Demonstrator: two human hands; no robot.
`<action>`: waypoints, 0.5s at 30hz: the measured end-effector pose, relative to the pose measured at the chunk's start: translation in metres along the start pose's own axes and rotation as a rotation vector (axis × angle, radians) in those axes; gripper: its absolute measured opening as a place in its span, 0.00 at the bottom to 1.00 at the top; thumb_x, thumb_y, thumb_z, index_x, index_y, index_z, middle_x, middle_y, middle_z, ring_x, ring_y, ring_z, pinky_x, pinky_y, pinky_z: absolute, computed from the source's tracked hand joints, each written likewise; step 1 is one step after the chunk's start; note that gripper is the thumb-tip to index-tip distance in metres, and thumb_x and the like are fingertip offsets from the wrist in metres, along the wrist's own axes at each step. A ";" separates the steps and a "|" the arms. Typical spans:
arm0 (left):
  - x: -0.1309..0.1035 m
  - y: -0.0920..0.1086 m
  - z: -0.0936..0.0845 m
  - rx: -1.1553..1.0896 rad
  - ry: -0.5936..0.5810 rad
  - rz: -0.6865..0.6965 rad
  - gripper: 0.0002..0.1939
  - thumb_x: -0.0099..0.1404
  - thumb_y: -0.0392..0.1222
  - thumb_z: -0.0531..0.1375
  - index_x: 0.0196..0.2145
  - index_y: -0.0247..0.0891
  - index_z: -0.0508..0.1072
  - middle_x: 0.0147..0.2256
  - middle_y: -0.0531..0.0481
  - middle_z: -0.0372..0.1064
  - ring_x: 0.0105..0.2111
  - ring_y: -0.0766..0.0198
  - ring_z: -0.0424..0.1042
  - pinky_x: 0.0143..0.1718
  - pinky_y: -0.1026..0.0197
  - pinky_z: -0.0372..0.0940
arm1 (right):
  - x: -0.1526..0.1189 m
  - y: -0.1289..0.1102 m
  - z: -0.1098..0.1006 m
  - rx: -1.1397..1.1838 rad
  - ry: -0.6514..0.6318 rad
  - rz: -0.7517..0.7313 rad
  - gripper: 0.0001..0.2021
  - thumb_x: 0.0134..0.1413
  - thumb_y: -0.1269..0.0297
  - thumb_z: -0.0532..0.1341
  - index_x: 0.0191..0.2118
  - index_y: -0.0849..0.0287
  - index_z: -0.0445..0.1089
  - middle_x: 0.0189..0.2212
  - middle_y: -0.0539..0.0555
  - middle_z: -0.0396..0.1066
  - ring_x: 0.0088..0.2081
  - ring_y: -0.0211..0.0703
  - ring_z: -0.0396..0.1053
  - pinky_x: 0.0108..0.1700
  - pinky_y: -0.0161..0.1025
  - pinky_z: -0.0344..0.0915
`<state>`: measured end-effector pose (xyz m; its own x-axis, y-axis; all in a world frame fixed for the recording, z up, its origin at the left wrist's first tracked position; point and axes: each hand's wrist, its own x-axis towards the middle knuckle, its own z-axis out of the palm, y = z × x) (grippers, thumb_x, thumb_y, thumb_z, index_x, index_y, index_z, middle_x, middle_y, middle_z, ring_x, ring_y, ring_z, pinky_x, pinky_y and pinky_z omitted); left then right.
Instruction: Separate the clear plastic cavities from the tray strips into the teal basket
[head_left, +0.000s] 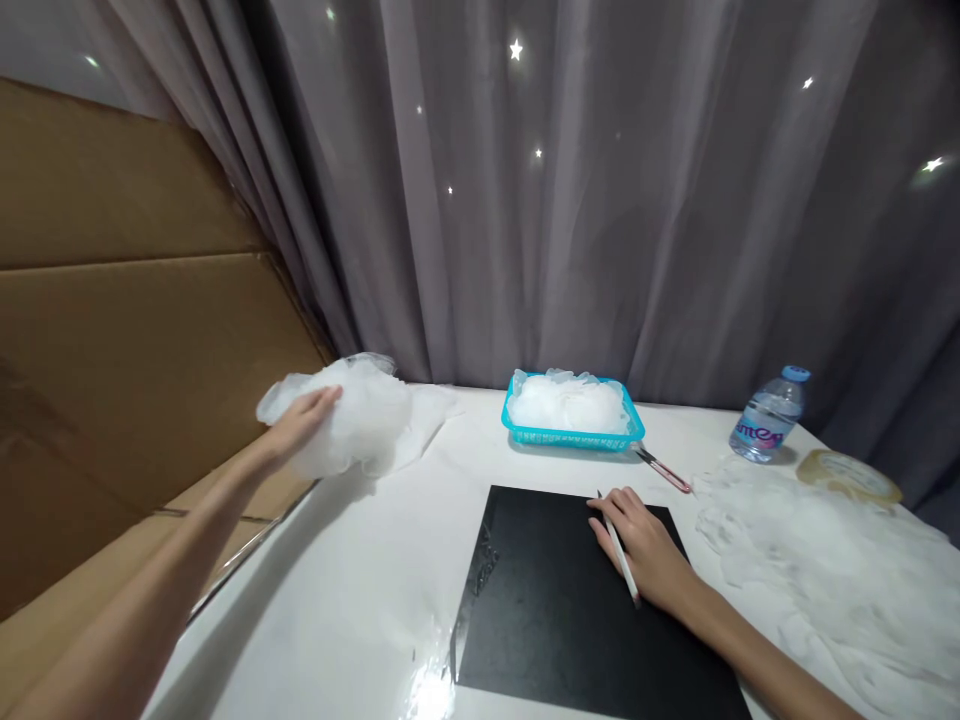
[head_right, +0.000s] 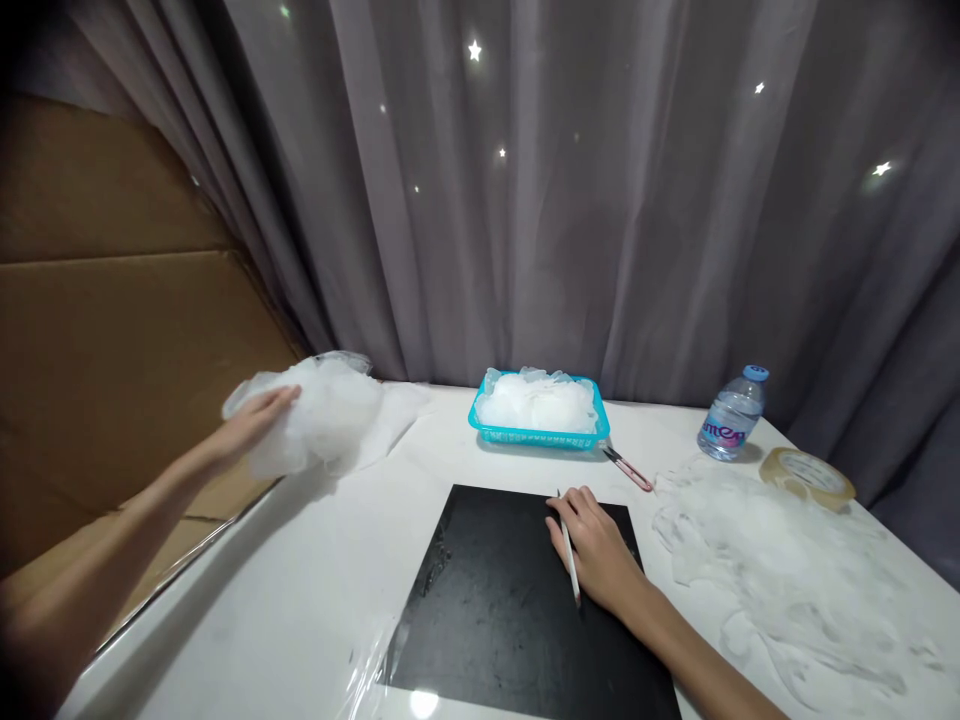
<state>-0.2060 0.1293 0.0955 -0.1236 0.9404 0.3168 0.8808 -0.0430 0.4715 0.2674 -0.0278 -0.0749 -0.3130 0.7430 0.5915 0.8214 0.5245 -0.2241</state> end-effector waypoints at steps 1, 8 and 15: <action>-0.007 -0.004 0.008 -0.014 -0.049 0.015 0.36 0.64 0.74 0.45 0.31 0.38 0.71 0.28 0.48 0.74 0.34 0.55 0.72 0.33 0.62 0.69 | 0.000 0.000 0.000 -0.002 -0.001 0.001 0.10 0.71 0.69 0.55 0.51 0.57 0.70 0.39 0.58 0.71 0.42 0.53 0.71 0.43 0.50 0.74; -0.005 0.002 -0.003 0.101 -0.043 -0.031 0.38 0.63 0.78 0.41 0.33 0.39 0.67 0.35 0.42 0.76 0.40 0.45 0.74 0.42 0.52 0.70 | 0.001 0.000 -0.001 0.010 0.001 0.000 0.10 0.71 0.69 0.55 0.51 0.57 0.70 0.39 0.58 0.71 0.41 0.53 0.71 0.43 0.50 0.74; 0.038 0.046 -0.069 0.440 0.086 0.025 0.22 0.63 0.56 0.61 0.42 0.35 0.66 0.45 0.34 0.76 0.48 0.36 0.74 0.50 0.37 0.68 | 0.001 -0.002 -0.003 0.007 0.006 -0.004 0.09 0.69 0.71 0.56 0.50 0.58 0.70 0.39 0.57 0.70 0.41 0.53 0.71 0.43 0.50 0.73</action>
<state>-0.2016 0.1397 0.1863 -0.1209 0.9086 0.3998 0.9923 0.0995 0.0739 0.2671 -0.0292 -0.0716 -0.3134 0.7381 0.5975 0.8168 0.5304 -0.2268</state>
